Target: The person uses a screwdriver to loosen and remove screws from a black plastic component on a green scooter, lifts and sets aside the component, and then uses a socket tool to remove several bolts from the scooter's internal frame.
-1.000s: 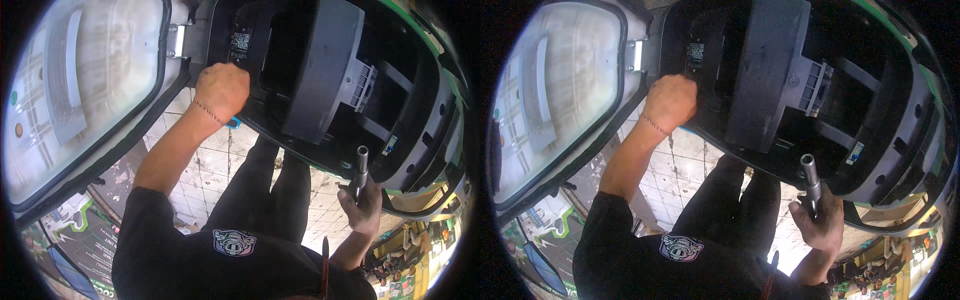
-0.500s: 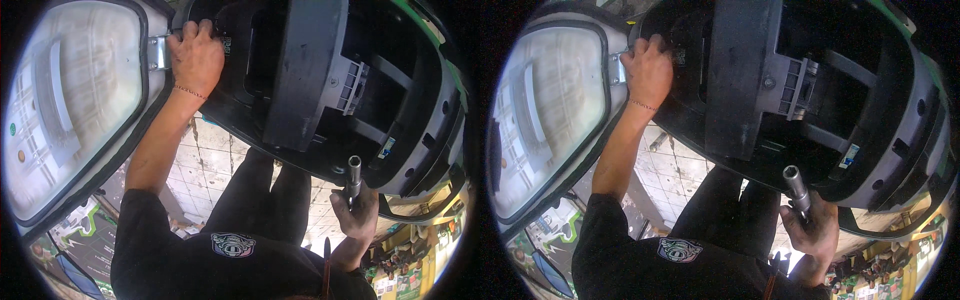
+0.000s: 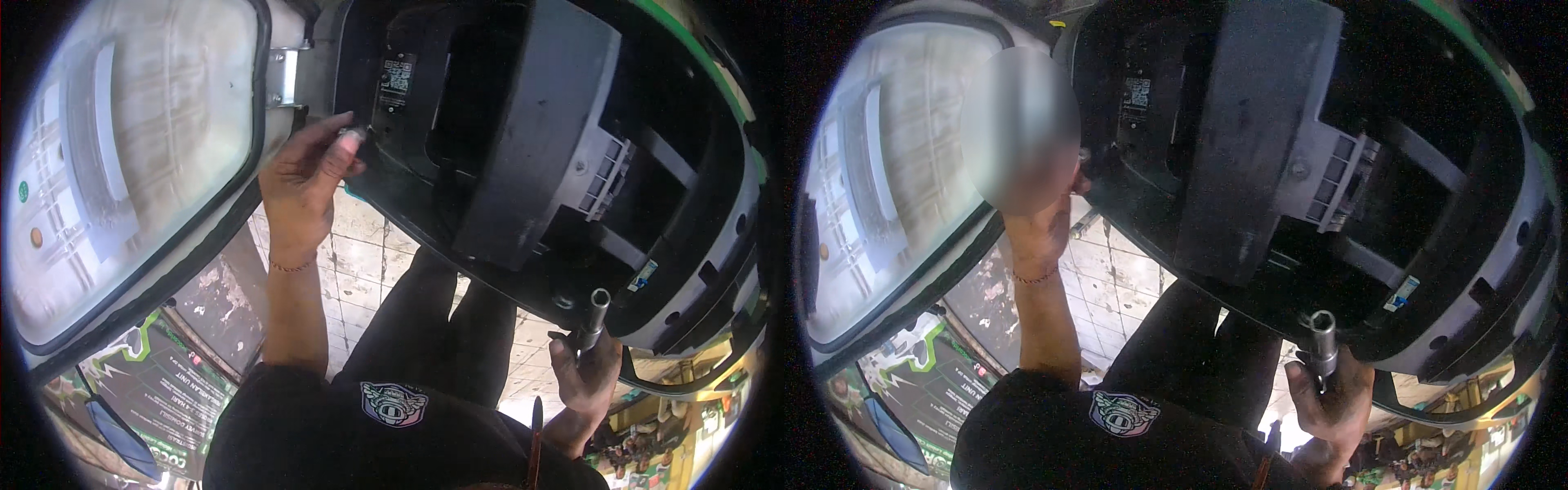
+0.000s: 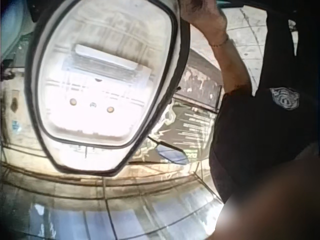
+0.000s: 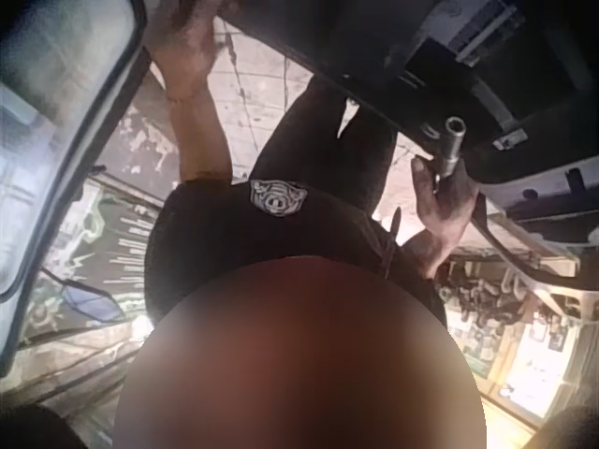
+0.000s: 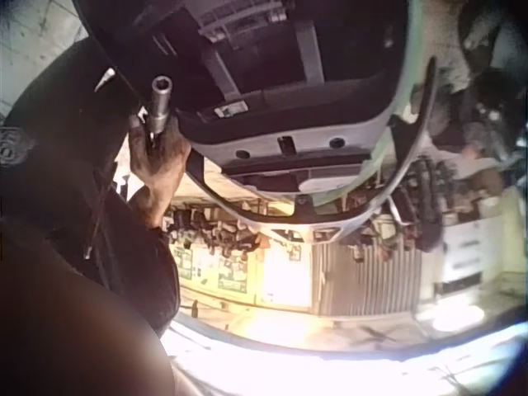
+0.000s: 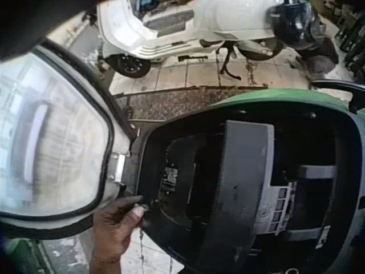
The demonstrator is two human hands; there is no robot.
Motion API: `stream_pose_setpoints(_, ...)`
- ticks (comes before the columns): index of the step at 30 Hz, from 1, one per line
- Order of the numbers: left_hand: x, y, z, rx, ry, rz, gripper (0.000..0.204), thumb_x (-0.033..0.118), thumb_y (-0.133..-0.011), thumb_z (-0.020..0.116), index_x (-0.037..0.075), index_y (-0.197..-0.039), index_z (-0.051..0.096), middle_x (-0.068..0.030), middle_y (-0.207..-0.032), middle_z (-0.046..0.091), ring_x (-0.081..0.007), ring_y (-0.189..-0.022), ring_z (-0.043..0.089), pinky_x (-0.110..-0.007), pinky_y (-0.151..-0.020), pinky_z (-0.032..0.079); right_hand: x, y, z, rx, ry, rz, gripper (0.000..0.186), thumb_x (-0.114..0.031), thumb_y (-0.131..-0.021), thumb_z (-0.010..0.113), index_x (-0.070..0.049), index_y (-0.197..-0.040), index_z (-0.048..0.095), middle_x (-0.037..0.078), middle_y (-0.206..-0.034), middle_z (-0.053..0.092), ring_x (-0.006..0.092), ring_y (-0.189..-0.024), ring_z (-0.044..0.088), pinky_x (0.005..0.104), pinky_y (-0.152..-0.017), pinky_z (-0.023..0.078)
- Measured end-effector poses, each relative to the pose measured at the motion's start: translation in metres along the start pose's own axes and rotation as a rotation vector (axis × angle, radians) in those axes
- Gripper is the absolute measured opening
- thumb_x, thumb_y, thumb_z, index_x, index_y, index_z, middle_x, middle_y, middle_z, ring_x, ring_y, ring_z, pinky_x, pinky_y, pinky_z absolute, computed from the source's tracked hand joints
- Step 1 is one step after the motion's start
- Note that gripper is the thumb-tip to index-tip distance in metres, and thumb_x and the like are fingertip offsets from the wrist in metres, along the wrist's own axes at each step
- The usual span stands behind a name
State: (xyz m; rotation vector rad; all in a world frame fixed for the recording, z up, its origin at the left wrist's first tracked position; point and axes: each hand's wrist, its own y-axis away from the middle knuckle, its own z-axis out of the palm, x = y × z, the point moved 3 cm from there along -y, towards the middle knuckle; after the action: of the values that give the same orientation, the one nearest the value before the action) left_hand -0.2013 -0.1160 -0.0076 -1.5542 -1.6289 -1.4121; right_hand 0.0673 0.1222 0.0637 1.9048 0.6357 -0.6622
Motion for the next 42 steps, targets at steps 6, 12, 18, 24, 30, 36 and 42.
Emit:
stream_pose_setpoints(6,-0.015,0.011,0.008,-0.206,0.588,-0.200,0.027,0.011,-0.095,0.062,-0.006,-0.116,0.064,-0.0158,-0.099,0.070,-0.0209,-0.080,0.068,-0.032,-0.078,0.057,0.008,0.004,0.004,-0.026,-0.037,0.127,0.030,-0.023,-0.086,0.070,0.004,-0.098,0.065,0.011,-0.074,0.066,0.0133,-0.063,0.055,0.0282,-0.056,0.040)
stream_pose_setpoints(12,-0.004,-0.005,0.013,-0.331,0.169,-0.055,0.017,0.009,-0.088,0.059,-0.004,-0.096,0.064,-0.0154,-0.090,0.065,-0.0272,-0.083,0.065,-0.038,-0.075,0.052,0.017,0.007,0.003,-0.024,-0.063,0.143,0.025,-0.015,-0.086,0.069,0.006,-0.099,0.064,0.008,-0.076,0.065,0.0116,-0.064,0.052,0.0257,-0.057,0.038)
stream_pose_setpoints(18,0.011,-0.062,0.058,-0.025,-1.165,0.801,0.014,0.012,-0.077,0.067,0.004,-0.088,0.066,-0.0123,-0.098,0.062,-0.0307,-0.093,0.058,-0.043,-0.074,0.045,0.013,0.002,0.004,0.019,-0.029,0.062,0.014,-0.006,-0.083,0.068,0.005,-0.090,0.062,0.006,-0.068,0.060,0.0107,-0.058,0.050,0.0270,-0.053,0.039)
stream_pose_setpoints(24,-0.005,-0.071,0.070,-0.034,-1.483,0.894,0.007,0.013,-0.076,0.062,0.012,-0.079,0.068,-0.0029,-0.097,0.065,-0.0222,-0.092,0.060,-0.043,-0.072,0.043,0.014,0.002,0.008,0.056,-0.028,-0.062,0.019,-0.011,-0.083,0.073,0.001,-0.080,0.059,0.009,-0.059,0.057,0.0130,-0.049,0.051,0.0291,-0.046,0.039)
stream_pose_setpoints(30,0.001,-0.074,0.079,-0.194,-1.632,0.881,0.012,0.011,-0.077,0.062,0.012,-0.085,0.070,-0.0027,-0.105,0.065,-0.0226,-0.098,0.059,-0.046,-0.076,0.043,-0.001,-0.001,0.001,0.036,0.020,-0.039,0.021,-0.016,-0.083,0.075,0.000,-0.087,0.062,0.013,-0.059,0.059,0.0215,-0.050,0.061,0.0374,-0.049,0.046)
stream_pose_setpoints(36,-0.005,-0.075,0.069,-0.346,-1.780,0.851,0.026,0.010,-0.084,0.054,0.006,-0.104,0.070,-0.0125,-0.125,0.062,-0.0306,-0.119,0.056,-0.058,-0.092,0.040,0.002,-0.003,-0.008,-0.119,0.170,-0.047,0.031,-0.032,-0.090,0.069,-0.003,-0.097,0.060,0.017,-0.060,0.060,0.0369,-0.053,0.062,0.0477,-0.051,0.048)
stream_pose_setpoints(42,0.005,-0.075,0.084,-0.599,-1.937,0.703,0.044,0.012,-0.079,0.067,0.004,-0.122,0.063,-0.0131,-0.131,0.058,-0.0326,-0.126,0.050,-0.059,-0.095,0.039,0.005,-0.002,-0.021,-0.200,-0.004,-0.078,0.028,-0.029,-0.095,0.060,-0.001,-0.097,0.056,0.018,-0.062,0.061,0.0393,-0.055,0.064,0.0507,-0.052,0.051)
